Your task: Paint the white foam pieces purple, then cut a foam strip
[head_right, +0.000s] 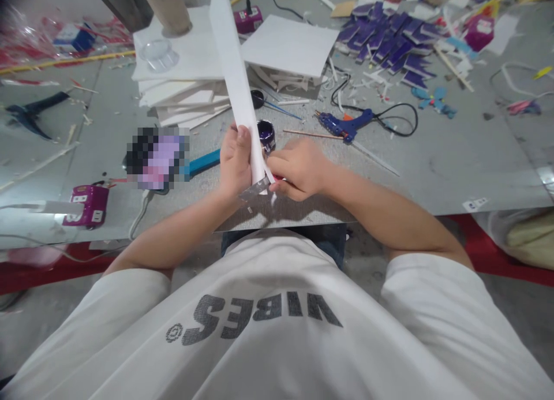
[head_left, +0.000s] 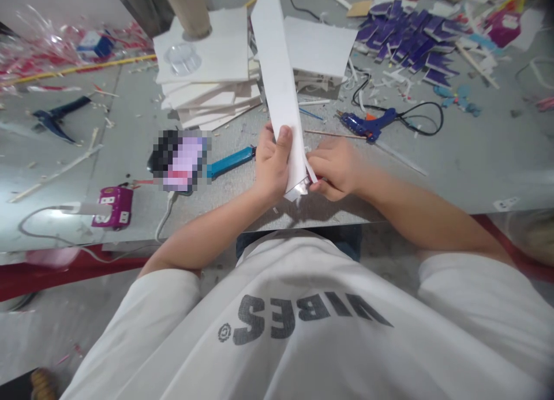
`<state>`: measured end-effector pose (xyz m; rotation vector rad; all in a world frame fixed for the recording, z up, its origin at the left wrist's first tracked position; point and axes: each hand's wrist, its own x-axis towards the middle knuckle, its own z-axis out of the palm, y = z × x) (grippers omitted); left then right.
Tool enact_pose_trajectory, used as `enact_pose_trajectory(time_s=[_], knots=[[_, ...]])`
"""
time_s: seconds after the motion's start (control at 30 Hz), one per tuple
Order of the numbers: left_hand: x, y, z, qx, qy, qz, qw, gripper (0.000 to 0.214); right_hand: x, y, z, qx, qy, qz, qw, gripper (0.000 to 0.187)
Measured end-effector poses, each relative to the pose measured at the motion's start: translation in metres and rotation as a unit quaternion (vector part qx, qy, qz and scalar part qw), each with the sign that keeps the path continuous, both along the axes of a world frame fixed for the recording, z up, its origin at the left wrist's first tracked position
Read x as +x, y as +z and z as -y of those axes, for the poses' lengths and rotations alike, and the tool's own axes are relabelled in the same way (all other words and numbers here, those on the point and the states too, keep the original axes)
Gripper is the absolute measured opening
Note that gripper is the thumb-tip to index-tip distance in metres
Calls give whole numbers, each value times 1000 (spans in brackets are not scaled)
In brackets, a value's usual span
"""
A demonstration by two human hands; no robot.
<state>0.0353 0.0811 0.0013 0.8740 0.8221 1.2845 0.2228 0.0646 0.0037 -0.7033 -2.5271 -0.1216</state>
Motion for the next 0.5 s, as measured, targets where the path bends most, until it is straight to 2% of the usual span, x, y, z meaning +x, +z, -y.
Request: enact_pose_trajectory(time_s=[0.1,0.17,0.3,0.4,0.5], knots=[[1,-4,0,41,-6,6,999,35,0,-3,2,-23,-9,30,999,88],[1,-5,-1,33,-12,-8,999,38,0,-4,3,-20,-8,39,999,89],[0,-3,-1,15,-19,-35,999,36,-3,1,4,16,13,15,1000,80],[0,-4,-1,36,-22,-23,999,37,-4,4,3,34,21,-3,999,71],[-1,-6,-2,53,-31,-8,998,36,-2,4,0,43,8,2,999,73]])
